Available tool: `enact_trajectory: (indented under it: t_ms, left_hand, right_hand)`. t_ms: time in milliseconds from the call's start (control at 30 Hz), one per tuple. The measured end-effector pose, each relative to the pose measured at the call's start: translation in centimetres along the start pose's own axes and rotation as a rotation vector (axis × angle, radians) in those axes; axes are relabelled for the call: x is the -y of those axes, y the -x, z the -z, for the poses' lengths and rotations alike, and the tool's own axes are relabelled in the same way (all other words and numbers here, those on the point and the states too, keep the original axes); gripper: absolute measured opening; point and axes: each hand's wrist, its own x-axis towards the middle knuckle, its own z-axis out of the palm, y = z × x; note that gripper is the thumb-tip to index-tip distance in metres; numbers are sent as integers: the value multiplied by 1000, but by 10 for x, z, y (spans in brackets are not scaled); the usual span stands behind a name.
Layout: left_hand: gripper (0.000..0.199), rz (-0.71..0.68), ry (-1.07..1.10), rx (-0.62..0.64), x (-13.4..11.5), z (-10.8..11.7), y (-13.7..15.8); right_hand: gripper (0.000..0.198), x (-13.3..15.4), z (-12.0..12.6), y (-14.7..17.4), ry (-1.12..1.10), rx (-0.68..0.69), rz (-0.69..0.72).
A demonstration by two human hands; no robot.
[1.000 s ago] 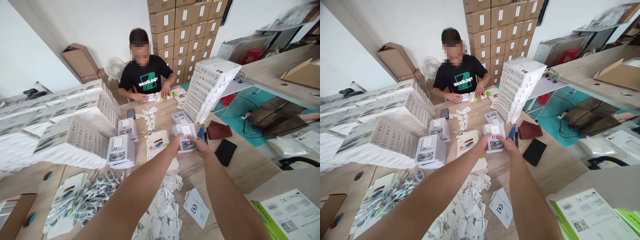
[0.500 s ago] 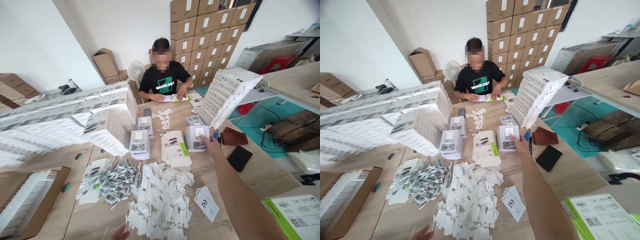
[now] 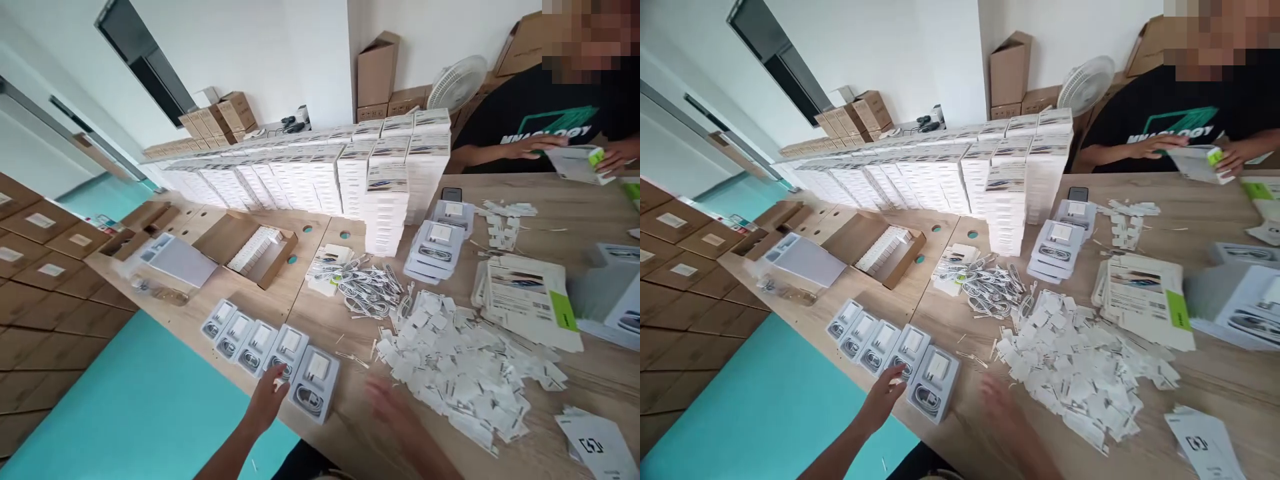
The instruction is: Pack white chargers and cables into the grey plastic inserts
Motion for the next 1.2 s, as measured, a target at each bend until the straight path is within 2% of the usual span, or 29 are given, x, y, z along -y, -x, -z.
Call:
enact_trajectory:
  t_ms: [33,100,167,233,300,400,467,533,633,767,867,967,1067,1200]
  left_hand:
    - [58,-34,-27,23,7,1,-4]
    - [58,-82,-63,66,18,2,-12]
    - [61,-96,-86,114,29,2,-16]
    - [64,-114,-130,187,39,5,-17]
    - [64,-184,-184,227,48,13,-18]
    - [58,-323,-174,128,54,31,-27]
    - [56,-345,-123,59,55,44,-38]
    - [57,-327,-86,60,52,52,-51]
    - [56,-291,-58,102,46,56,-66]
    - [62,-224,-56,151,36,51,-74]
    - [74,-149,-74,184,28,44,-72]
    - [77,-91,-97,196,21,42,-64]
    - [75,-127,-118,144,22,61,-59]
    - [72,-150,-149,52,39,109,-73]
  right_hand:
    - [44,-19,-31,-1,192,125,-70]
    - [40,-45,-78,-9,413,133,-87]
    - [35,-56,-106,-21,579,69,-67]
    - [31,-59,-118,-31,698,-3,-52]
    - [27,-59,-119,-36,769,-47,-43]
    - [15,-55,-111,-28,808,-92,-28]
    - [14,-50,-111,-20,793,-124,-36]
    - [18,-45,-122,-16,745,-132,-49]
    - [21,-43,-157,-26,660,-130,-26]
    - [20,-51,-204,-52,585,-230,47]
    - [36,-57,-221,-57,511,-276,52]
    - [51,-60,-228,-47,436,-245,34]
    - [51,-62,-245,-34,269,-146,48]
    - [53,-64,-296,-44,9,8,-7]
